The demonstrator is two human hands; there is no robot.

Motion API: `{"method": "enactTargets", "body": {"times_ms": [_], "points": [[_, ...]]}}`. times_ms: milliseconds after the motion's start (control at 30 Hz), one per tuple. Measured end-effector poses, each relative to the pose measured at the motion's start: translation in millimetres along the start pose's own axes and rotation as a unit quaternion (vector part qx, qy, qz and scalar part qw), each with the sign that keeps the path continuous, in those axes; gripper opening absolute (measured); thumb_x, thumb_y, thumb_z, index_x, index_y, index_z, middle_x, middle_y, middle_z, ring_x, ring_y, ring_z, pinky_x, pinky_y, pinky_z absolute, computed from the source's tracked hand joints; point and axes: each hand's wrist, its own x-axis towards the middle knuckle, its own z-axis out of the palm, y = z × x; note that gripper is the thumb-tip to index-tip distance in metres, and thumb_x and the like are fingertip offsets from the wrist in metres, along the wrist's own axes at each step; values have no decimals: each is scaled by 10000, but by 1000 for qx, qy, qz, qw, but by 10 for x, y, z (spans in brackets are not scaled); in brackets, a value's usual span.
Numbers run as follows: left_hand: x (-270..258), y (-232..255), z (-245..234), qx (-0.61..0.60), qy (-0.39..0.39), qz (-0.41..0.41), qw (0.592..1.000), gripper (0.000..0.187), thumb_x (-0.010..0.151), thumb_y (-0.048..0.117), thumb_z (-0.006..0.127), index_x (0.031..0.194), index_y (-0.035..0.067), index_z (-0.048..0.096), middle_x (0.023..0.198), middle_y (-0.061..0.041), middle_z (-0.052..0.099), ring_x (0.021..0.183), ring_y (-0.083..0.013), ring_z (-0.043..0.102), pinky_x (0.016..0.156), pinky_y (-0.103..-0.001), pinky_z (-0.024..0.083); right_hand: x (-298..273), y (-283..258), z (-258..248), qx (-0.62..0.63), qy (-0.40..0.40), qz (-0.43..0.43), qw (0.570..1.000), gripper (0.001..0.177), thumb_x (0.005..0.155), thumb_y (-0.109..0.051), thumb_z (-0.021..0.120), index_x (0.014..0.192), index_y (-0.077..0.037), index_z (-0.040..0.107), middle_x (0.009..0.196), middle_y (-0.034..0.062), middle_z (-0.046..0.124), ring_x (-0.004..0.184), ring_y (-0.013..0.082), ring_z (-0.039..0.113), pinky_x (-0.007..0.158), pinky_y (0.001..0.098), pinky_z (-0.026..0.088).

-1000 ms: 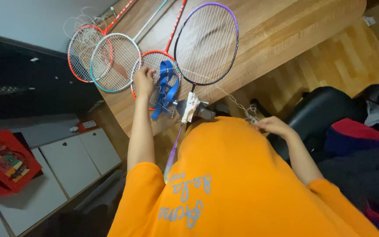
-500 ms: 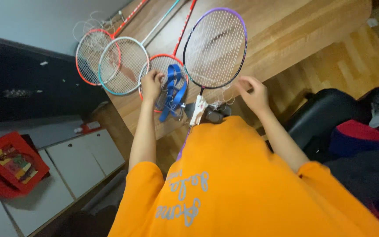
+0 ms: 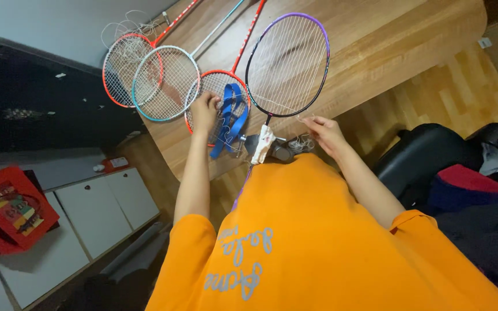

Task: Repairing and restringing a badminton racket using string and a glue gun.

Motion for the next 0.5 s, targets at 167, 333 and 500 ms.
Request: {"method": "enactTargets", "body": {"times_ms": [167,333,500], "points": [[-51,-35,23,8,8,-8,1000,125,965,154,684,860,167,750,629,-51,692,737,-313,713,774,-392,533,-66,91,-179,19,9,-38,999,134,963,-169,766,1082,-107,763,896,1,721,681,11,562,630,131,504],[25,-174,65,34,13,9,999,121,960,155,690,852,171,742,624,-55,686,732,-320,712,760,-405,534,-10,259,-342,4,52,-73,996,54,954,-45,711,986,-86,724,802,16,677,593,8,483,563,126,404],[12,-9,-77,59,3,33,998,112,975,170,686,887,136,746,662,-134,689,771,-422,693,756,-491,520,47,312,-693,-12,115,-90,989,102,923,15,682,943,-76,723,783,51,666,600,33,459,567,151,378]]}}
